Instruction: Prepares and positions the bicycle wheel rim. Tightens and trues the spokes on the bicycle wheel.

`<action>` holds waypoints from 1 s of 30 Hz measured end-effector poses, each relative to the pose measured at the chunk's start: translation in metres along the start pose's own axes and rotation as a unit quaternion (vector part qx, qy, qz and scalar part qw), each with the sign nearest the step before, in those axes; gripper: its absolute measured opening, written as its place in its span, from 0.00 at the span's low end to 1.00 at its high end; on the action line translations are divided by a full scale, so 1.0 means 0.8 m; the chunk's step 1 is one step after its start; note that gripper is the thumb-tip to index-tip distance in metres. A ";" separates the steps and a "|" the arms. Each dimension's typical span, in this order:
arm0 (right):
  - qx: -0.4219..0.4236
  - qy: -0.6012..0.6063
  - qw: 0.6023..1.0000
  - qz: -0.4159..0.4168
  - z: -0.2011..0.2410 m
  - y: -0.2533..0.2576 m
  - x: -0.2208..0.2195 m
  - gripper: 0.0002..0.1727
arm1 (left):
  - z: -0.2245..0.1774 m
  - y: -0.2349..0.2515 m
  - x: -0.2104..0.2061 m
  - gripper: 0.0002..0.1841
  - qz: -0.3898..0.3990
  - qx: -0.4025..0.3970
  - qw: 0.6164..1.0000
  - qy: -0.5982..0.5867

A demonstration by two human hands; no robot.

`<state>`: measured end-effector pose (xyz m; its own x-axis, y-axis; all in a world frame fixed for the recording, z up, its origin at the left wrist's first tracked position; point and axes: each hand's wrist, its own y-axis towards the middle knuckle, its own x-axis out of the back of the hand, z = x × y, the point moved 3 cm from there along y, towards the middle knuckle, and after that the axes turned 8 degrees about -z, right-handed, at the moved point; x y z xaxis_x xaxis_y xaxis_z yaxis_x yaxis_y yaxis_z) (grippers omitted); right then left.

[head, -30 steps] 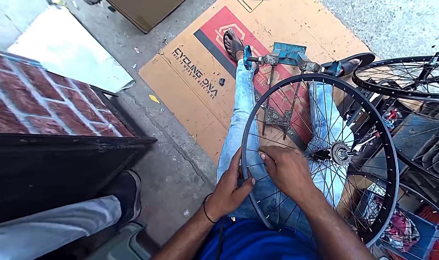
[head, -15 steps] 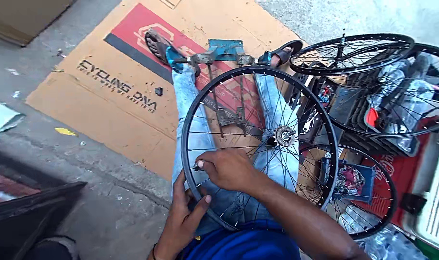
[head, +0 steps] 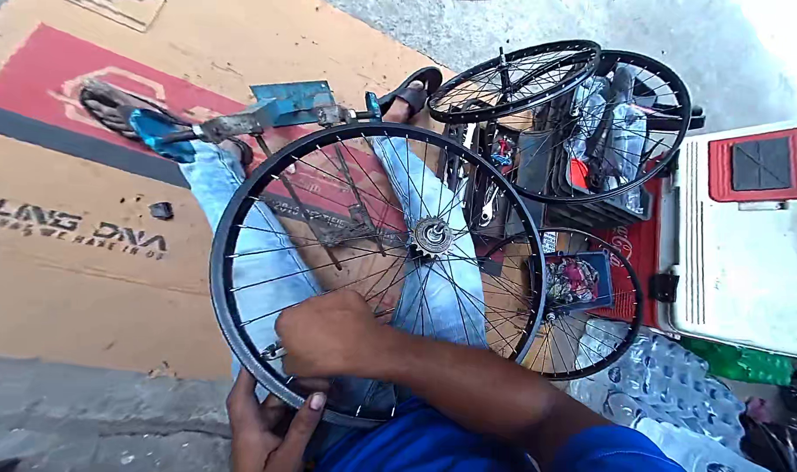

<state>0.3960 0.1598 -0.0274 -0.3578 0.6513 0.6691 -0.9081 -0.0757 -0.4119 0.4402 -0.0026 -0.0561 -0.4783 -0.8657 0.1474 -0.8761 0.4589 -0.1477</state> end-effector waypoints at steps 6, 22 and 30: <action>0.053 0.131 0.990 0.002 -0.020 -0.009 0.012 0.22 | 0.000 0.006 -0.003 0.48 -0.056 -0.019 0.998 -0.033; 0.067 -0.024 0.997 -0.035 -0.029 0.003 -0.019 0.18 | 0.019 -0.017 0.002 0.45 -0.028 0.023 0.998 -0.058; 0.075 -0.040 0.996 -0.020 -0.024 -0.009 -0.017 0.13 | 0.016 -0.021 -0.002 0.44 -0.027 0.037 0.994 -0.103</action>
<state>0.4117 0.1661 -0.0457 -0.3307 0.5947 0.7328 -0.9424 -0.1669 -0.2898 0.4564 -0.0115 -0.0666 -0.4015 -0.9148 -0.0444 -0.8900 0.4011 -0.2167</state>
